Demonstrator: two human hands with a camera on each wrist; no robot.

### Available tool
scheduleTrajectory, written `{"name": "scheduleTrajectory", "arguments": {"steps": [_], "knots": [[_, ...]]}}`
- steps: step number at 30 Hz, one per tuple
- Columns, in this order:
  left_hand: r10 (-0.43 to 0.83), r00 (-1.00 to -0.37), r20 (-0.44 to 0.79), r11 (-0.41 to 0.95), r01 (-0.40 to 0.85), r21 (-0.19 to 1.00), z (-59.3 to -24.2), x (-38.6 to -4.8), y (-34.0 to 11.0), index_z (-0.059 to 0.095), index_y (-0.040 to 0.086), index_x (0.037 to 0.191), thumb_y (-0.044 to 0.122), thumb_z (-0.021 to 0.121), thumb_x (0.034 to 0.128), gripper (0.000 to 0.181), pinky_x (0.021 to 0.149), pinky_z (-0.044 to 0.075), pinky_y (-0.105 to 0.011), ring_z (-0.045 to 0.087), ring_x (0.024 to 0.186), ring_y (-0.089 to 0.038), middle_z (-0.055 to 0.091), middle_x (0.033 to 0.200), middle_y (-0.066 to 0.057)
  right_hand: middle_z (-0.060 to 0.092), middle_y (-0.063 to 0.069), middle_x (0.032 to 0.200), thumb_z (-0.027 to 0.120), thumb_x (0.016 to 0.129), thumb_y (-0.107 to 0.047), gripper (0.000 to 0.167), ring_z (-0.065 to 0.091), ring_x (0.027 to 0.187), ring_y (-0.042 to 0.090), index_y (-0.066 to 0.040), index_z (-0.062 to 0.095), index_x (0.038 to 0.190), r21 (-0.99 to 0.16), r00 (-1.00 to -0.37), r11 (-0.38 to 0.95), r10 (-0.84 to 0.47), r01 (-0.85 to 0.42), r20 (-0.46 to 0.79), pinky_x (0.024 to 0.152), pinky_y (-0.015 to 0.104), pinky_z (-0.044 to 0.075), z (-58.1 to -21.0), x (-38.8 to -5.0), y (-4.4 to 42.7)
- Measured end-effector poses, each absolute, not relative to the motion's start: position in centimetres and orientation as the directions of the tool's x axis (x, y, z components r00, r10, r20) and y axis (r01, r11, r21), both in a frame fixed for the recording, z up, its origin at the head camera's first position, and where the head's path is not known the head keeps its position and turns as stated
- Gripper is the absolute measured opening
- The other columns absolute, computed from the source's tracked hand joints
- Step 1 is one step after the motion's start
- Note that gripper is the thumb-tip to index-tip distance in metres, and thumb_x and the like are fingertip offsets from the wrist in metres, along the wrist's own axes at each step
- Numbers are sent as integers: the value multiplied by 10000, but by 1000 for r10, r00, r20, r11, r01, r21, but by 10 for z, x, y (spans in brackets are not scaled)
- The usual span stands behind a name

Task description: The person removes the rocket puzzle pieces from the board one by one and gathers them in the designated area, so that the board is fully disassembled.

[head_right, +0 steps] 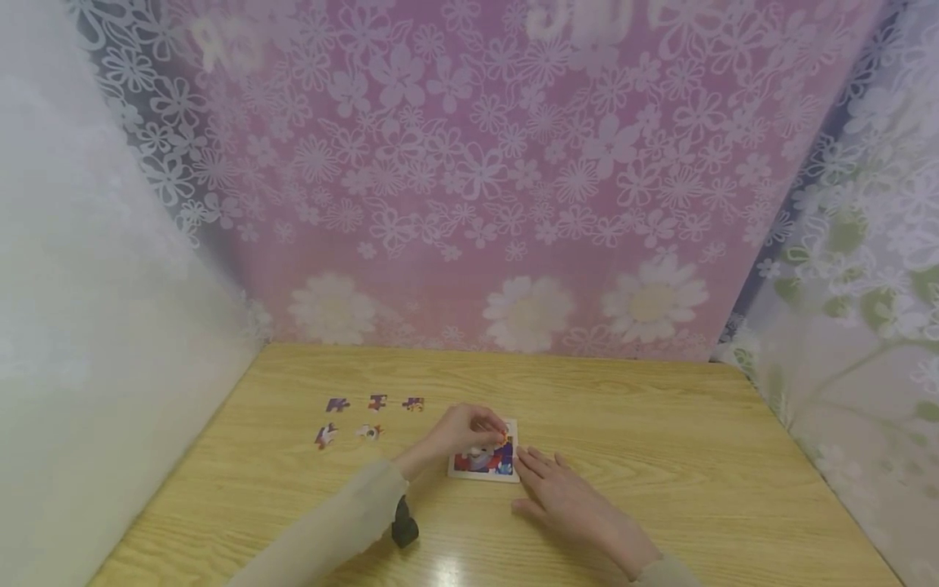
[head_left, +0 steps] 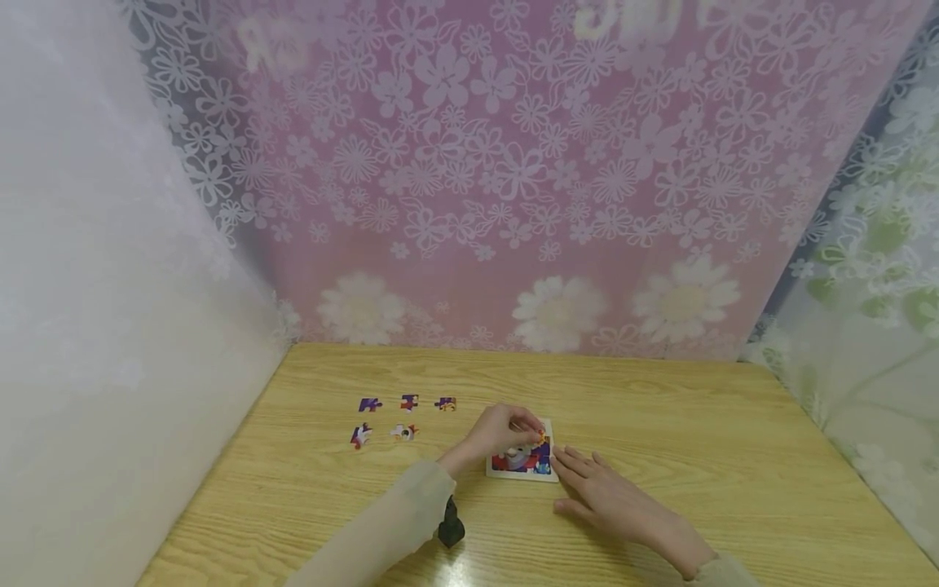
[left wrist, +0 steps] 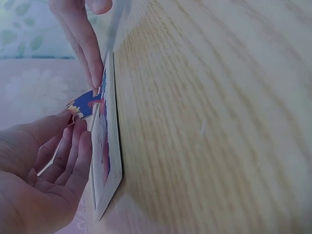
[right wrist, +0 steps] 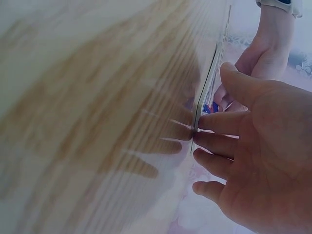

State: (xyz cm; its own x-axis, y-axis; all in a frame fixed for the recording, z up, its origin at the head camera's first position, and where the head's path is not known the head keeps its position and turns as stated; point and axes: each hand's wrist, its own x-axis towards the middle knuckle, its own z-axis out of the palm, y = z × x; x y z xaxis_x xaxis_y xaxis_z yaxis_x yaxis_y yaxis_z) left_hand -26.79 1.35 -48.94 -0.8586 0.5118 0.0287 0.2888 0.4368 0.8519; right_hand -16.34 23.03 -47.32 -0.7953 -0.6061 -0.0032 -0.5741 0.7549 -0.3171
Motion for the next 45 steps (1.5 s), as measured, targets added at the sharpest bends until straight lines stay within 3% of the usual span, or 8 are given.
{"name": "scheduleTrajectory", "arguments": {"steps": [14,22,34,45], "knots": [[500,-864,50,361,260,896,-496,-271,11,781,152,1039,220,747,943,123,629,568,-243,688,731,-64,729,874,72,391,245,1564,534,1039,-443,693,370,1428,462,61,423,1502,-323,-796,754,-605,-571,-4,1104,699,278,-475,-164,231],[502,-865,6,282,171,944,-491,-275,-2,776,133,1077,232,724,961,161,729,603,-281,726,825,-123,749,933,25,389,238,1569,527,1042,-448,681,356,1437,462,48,436,1500,-339,-804,759,-595,-555,-16,1113,704,259,-474,-164,231],[475,-880,13,265,157,952,-478,-278,-33,749,55,1143,177,690,984,209,841,600,-370,726,957,-268,753,1024,-80,383,231,1575,532,1040,-451,686,349,1445,454,40,429,1508,-350,-810,765,-586,-540,-32,1121,697,256,-472,-164,230],[425,-905,15,275,144,951,-479,-286,-71,737,30,1150,171,693,981,224,845,600,-390,726,946,-239,748,1052,-114,385,232,1573,531,1038,-453,692,344,1446,456,45,427,1506,-350,-809,764,-587,-542,-30,1128,685,253,-471,-163,230]]}}
